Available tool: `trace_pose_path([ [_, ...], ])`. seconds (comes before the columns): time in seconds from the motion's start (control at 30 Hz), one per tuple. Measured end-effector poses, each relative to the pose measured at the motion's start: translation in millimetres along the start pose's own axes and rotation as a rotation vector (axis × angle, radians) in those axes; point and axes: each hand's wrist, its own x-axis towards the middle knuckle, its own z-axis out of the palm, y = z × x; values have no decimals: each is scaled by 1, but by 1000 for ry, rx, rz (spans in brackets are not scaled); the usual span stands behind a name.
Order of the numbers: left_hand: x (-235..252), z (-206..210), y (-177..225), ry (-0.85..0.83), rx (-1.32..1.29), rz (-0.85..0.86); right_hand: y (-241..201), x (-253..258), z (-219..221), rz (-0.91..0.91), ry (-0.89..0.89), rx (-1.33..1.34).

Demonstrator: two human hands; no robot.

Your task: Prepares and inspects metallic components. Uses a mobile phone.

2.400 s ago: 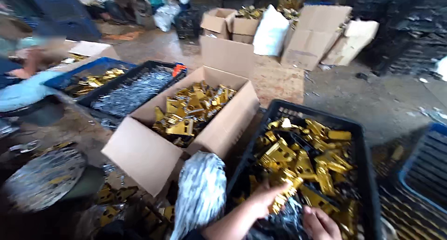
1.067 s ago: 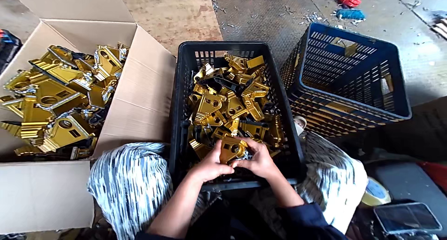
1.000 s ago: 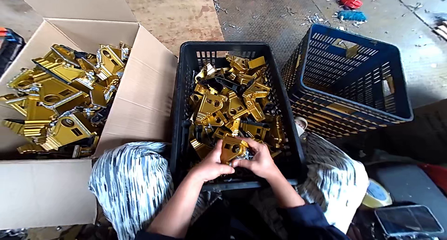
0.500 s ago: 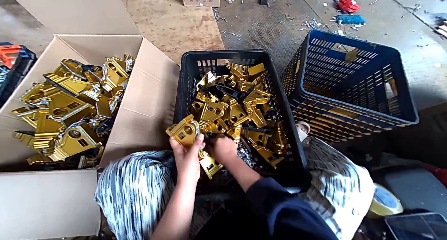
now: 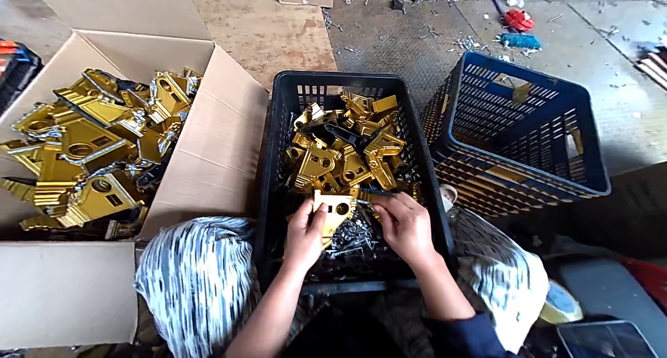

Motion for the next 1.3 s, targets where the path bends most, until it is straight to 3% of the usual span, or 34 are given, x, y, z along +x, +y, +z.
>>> trace_pose_path([
  [0.07, -2, -1, -2, -109, -27, -36, -5, -3, 2, -79, -9, -9],
  [0.2, -2, -7, -2, -223, 94, -63, -6, -17, 23, -71, 16, -10],
  [0.37, -4, -1, -2, -171, 229, -54, -13, -20, 33, 2, 132, 24],
  [0.53, -4, 3, -7, -248, 205, -39, -10, -22, 34, -45, 110, -90],
  [0.7, -7, 5, -13, -184, 293, -23, -24, -28, 45, -104, 131, -196],
  [0.83, -9, 9, -11, -95, 221, -8, -29, -25, 43, -151, 118, -274],
  [1.0, -12, 14, -12, 89, 498, 285, -46, -25, 39, -38, 169, -482],
  [1.1, -13, 15, -15, 88, 472, 330, -41, -27, 43, 40, 128, -337],
  [1.3, -6, 12, -9, 124, 306, 245, -33, -28, 39, 141, -23, 293],
])
